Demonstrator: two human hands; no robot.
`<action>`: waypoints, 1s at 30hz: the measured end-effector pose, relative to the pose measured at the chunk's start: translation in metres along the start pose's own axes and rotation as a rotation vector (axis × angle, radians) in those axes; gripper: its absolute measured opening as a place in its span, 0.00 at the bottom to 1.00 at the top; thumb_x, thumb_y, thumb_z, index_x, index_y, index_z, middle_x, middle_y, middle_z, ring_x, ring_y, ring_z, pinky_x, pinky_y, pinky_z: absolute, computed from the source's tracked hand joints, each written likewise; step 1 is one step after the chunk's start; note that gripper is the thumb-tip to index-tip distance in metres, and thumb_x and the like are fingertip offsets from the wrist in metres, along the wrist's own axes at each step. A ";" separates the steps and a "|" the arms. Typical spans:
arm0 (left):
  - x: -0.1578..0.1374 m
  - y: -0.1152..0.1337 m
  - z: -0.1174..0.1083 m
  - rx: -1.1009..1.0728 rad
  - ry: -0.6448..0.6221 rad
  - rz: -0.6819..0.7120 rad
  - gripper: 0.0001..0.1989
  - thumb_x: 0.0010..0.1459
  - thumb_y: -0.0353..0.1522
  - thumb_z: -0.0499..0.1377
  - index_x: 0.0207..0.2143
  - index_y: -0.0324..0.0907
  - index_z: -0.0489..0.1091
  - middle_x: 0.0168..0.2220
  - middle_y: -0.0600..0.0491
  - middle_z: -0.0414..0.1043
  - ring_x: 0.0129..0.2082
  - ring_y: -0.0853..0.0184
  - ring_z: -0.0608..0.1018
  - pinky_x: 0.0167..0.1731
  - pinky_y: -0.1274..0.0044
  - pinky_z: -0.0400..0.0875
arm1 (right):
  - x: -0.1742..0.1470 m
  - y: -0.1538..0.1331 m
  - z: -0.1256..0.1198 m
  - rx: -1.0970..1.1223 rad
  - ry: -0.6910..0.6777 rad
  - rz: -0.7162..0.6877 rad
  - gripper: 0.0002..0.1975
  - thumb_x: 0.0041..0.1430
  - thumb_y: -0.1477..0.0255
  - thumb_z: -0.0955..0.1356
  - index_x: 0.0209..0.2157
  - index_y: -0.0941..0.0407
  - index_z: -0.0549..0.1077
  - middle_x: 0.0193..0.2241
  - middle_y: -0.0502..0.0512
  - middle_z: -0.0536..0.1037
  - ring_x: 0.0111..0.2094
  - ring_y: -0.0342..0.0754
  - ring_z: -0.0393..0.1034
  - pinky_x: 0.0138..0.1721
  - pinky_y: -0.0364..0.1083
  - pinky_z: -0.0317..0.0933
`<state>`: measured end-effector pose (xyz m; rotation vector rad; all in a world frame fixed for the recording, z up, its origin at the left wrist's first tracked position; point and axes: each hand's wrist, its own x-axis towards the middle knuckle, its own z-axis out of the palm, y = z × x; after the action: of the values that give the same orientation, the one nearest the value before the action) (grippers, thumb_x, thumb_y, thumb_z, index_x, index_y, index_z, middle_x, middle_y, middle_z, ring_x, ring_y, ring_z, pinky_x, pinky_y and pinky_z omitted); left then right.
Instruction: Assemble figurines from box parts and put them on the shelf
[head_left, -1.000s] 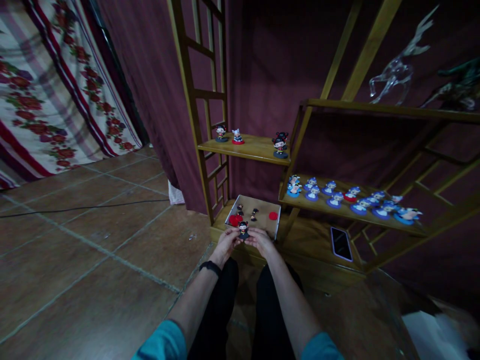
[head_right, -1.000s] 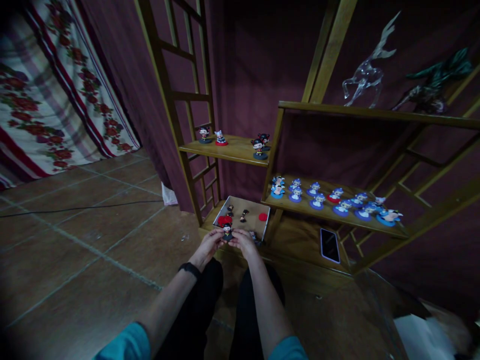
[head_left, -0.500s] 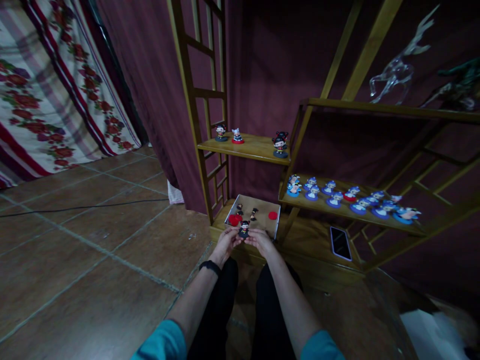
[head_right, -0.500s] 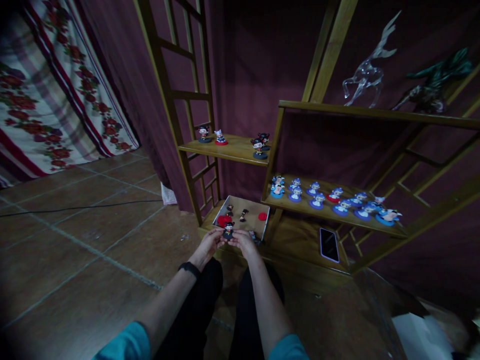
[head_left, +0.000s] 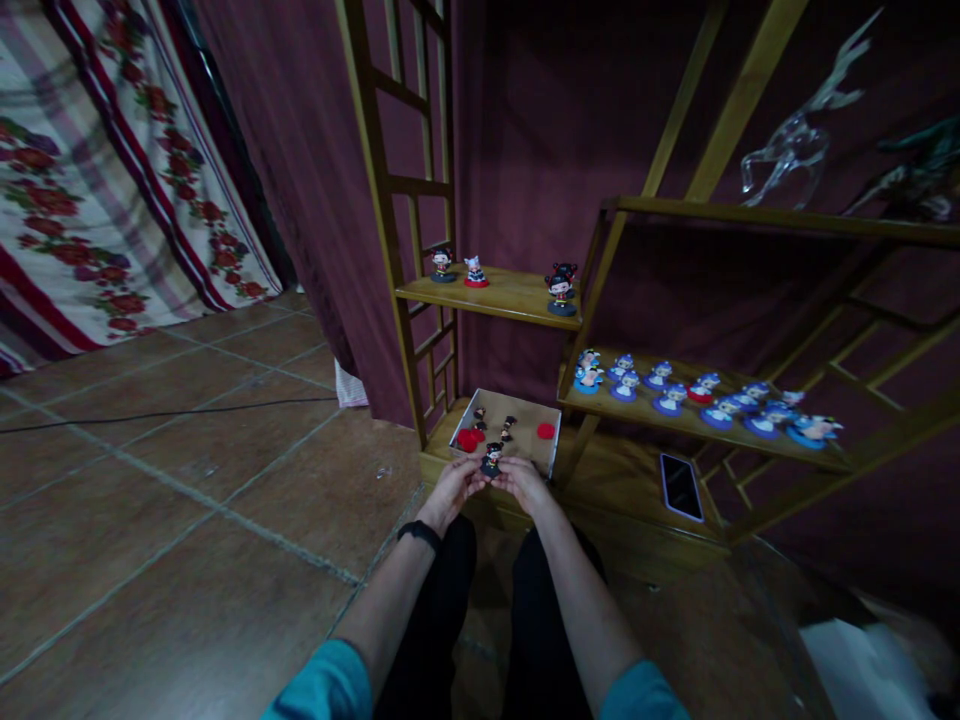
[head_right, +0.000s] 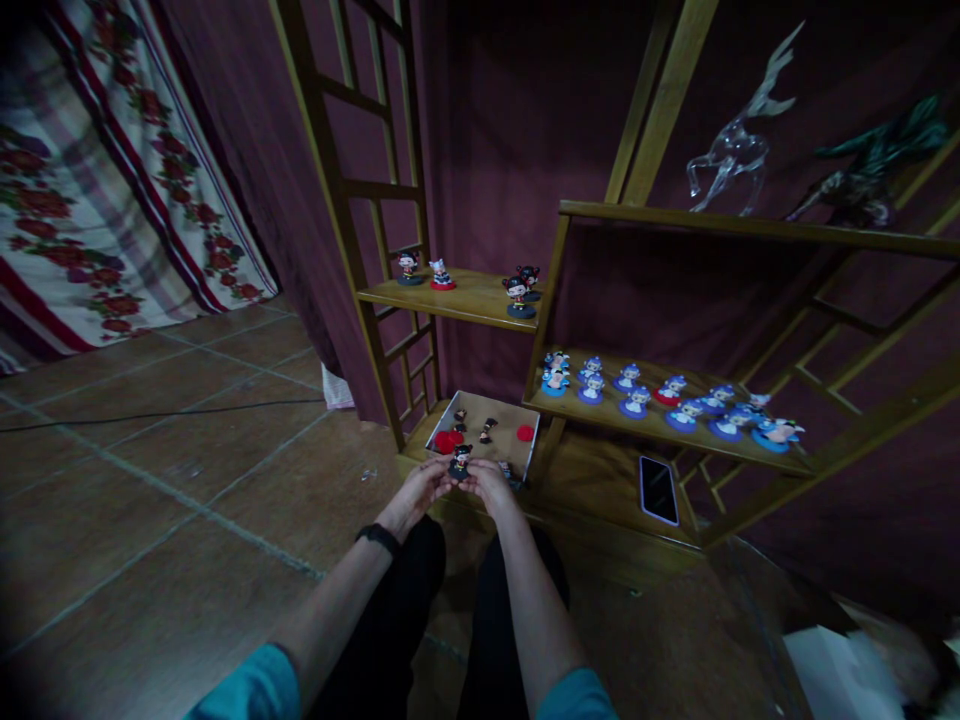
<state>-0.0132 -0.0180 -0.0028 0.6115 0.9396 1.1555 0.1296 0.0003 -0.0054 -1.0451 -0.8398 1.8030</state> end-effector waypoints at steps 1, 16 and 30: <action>0.000 0.000 0.000 -0.003 0.004 0.002 0.14 0.48 0.27 0.59 0.40 0.36 0.68 0.25 0.49 0.73 0.21 0.72 0.74 0.22 0.82 0.69 | 0.000 0.000 0.000 0.005 0.002 -0.005 0.05 0.47 0.78 0.67 0.29 0.60 0.72 0.26 0.56 0.77 0.25 0.42 0.71 0.26 0.41 0.67; 0.002 -0.005 -0.002 -0.100 0.048 0.075 0.09 0.47 0.24 0.58 0.34 0.34 0.69 0.26 0.49 0.73 0.23 0.73 0.74 0.26 0.82 0.70 | -0.001 0.003 -0.001 0.092 -0.052 -0.059 0.11 0.45 0.77 0.69 0.34 0.61 0.71 0.30 0.57 0.77 0.31 0.46 0.73 0.37 0.46 0.68; 0.001 -0.004 -0.001 -0.074 0.049 0.061 0.07 0.44 0.24 0.60 0.29 0.36 0.67 0.24 0.51 0.73 0.21 0.74 0.74 0.24 0.82 0.69 | -0.002 0.001 -0.002 0.062 -0.090 -0.114 0.16 0.41 0.74 0.71 0.36 0.58 0.72 0.34 0.56 0.77 0.37 0.49 0.72 0.42 0.50 0.64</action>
<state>-0.0121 -0.0182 -0.0068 0.5576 0.9212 1.2595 0.1312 -0.0015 -0.0066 -0.8654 -0.8740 1.7788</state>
